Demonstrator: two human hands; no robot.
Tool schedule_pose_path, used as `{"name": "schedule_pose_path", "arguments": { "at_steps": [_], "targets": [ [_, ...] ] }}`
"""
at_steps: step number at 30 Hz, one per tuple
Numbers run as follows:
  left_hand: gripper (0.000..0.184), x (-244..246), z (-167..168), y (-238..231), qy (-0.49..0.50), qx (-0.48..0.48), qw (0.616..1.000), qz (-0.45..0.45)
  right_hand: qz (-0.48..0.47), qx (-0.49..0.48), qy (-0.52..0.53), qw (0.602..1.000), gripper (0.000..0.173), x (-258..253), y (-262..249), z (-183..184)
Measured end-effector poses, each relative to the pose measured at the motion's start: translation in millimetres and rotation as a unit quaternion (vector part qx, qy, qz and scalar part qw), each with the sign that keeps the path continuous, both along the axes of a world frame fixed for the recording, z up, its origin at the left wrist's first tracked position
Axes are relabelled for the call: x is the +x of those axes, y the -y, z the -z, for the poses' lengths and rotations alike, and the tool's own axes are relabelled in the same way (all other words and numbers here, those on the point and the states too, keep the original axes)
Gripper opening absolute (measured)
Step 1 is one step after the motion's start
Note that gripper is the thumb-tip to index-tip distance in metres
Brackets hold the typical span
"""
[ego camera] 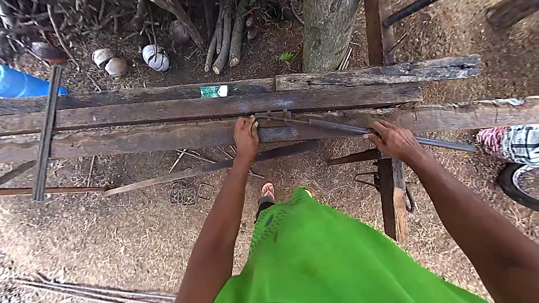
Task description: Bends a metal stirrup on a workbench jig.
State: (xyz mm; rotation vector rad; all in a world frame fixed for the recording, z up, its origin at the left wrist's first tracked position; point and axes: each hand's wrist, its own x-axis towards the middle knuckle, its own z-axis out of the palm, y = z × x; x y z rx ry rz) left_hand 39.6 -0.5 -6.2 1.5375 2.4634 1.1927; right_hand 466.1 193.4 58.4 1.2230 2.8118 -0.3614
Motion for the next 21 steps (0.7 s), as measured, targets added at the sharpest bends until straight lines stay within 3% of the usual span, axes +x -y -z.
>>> {"name": "schedule_pose_path", "arguments": {
  "at_steps": [7,15,21],
  "targets": [
    [0.03,2.3,6.4,-1.9,-0.02,0.019,1.0,-0.002,0.013,-0.061,-0.004,0.998,0.042,-8.3,-13.1,-7.5],
    [0.032,-8.6,3.8,6.6,0.003,0.013,0.998,0.054,-0.004,-0.053,0.008,0.999,0.042,-31.6,-14.5,-7.3],
    [0.03,-2.9,5.8,-1.4,0.008,0.024,1.0,0.019,-0.015,-0.051,-0.006,0.999,0.044,-40.1,-1.3,-7.1]
  ]
}}
